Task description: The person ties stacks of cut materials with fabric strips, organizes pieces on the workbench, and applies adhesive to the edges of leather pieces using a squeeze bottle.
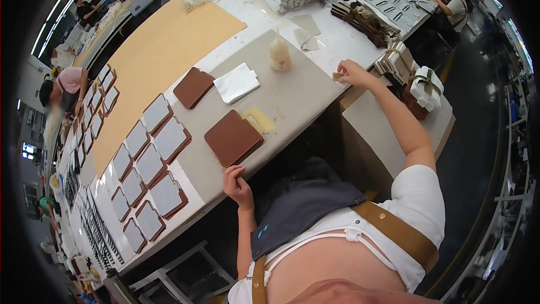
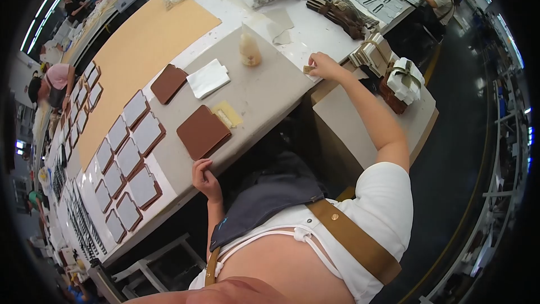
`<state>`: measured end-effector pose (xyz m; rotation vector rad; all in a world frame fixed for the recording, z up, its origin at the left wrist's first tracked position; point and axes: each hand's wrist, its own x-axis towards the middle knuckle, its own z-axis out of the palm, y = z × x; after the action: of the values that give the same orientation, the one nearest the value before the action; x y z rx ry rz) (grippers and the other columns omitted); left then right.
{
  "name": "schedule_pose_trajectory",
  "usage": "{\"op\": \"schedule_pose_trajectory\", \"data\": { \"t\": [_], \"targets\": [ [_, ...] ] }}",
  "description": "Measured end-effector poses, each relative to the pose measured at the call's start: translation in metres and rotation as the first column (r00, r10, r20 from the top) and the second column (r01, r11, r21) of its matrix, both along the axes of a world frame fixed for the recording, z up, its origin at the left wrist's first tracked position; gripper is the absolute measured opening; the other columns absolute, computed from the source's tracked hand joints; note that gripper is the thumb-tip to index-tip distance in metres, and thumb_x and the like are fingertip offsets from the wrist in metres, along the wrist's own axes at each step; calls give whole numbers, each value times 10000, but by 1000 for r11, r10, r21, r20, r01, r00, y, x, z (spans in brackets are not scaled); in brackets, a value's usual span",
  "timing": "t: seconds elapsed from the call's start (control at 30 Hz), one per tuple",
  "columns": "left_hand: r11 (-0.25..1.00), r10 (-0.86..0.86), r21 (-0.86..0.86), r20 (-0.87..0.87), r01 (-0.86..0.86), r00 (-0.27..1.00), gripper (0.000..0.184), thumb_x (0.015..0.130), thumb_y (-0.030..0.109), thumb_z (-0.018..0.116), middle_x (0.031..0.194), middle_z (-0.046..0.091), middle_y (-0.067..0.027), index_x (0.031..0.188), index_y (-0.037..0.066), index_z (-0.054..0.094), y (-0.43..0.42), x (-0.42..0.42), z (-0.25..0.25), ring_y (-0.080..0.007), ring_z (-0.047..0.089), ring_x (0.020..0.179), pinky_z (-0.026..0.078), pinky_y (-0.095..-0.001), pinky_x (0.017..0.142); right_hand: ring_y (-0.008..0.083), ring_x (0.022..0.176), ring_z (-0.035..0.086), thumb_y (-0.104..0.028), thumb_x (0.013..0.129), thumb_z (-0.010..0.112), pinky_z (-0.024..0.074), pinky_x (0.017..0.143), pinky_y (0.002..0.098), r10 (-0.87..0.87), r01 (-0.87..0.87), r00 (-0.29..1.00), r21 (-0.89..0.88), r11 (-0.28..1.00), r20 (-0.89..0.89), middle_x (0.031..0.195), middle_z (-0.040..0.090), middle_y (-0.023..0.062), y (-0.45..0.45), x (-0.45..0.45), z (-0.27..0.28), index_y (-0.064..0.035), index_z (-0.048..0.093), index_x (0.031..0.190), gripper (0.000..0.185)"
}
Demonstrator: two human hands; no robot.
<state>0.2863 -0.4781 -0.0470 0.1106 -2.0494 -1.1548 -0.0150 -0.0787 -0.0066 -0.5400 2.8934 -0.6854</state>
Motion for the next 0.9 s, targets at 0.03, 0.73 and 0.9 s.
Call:
{"op": "schedule_pose_trajectory", "data": {
  "t": [0.03,0.73,0.9],
  "targets": [
    [1000,-6,0,0,6,1000,260,736,-170,420,876,627,-123,817,-18,615,0,1,1,-235,609,805,486,-293,717,195,811,574,-168,711,741,471,744,304,-37,36,999,-47,998,-10,847,598,90,-1,4,-9,-24,613,937,297],
    [977,-27,210,-40,35,999,297,792,-177,341,922,608,-105,848,-40,598,2,3,-2,-158,575,828,475,-239,718,106,603,610,-52,856,575,499,496,226,-518,471,832,-746,471,198,804,645,62,40,2,-21,34,610,1026,193],
    [979,-60,194,-6,60,998,279,813,-162,344,943,600,-107,858,-34,588,0,5,-2,-165,572,857,481,-251,756,105,585,587,-120,881,600,513,536,248,-420,565,816,-706,428,398,795,641,69,76,28,-21,9,619,1017,189]
  ]
}}
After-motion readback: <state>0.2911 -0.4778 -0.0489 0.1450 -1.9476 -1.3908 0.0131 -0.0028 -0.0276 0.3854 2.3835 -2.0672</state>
